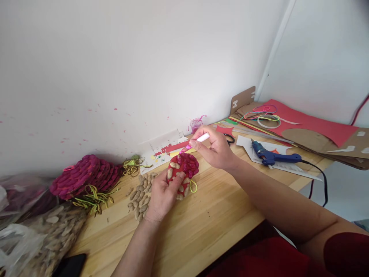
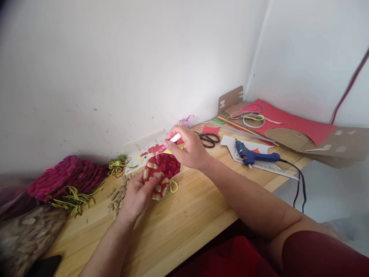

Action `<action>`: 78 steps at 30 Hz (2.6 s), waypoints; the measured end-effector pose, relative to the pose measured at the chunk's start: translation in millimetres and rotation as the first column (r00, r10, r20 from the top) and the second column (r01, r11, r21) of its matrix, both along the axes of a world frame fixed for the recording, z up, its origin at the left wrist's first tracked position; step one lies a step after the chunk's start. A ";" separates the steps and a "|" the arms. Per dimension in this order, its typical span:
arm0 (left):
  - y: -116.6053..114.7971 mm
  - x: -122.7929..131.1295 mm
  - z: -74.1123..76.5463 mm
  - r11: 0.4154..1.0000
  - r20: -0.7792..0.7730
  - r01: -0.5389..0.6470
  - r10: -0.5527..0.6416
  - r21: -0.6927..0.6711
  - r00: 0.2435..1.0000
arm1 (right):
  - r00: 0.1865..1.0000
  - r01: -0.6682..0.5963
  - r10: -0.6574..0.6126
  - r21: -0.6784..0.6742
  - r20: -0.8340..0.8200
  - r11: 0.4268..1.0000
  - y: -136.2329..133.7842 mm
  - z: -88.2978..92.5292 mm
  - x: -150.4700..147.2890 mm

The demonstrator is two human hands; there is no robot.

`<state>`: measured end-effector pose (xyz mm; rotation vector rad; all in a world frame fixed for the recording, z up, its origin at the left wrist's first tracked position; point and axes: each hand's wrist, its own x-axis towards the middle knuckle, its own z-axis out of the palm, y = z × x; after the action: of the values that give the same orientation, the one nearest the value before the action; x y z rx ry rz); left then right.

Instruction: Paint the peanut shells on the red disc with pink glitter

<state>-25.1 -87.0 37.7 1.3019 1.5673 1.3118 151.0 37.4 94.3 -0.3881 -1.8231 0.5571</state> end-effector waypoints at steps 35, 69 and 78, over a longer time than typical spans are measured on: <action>5.7 -2.6 1.3 0.998 0.369 0.069 -0.062 -0.004 0.927 | 0.986 -0.166 0.154 -0.346 -0.062 0.923 11.8 -4.5 3.4; 15.0 -3.6 12.4 0.973 0.635 -0.186 0.228 -0.134 0.738 | 0.994 -0.084 0.094 -0.168 0.052 0.982 4.7 -3.1 3.7; 15.8 -6.1 9.7 0.973 0.651 -0.164 0.231 -0.164 0.723 | 0.993 -0.061 0.073 -0.134 0.090 0.989 2.8 -4.2 0.6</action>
<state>-31.2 -71.2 47.4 0.4919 1.2358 1.5828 151.6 40.1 90.1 -0.4493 -1.9016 0.7182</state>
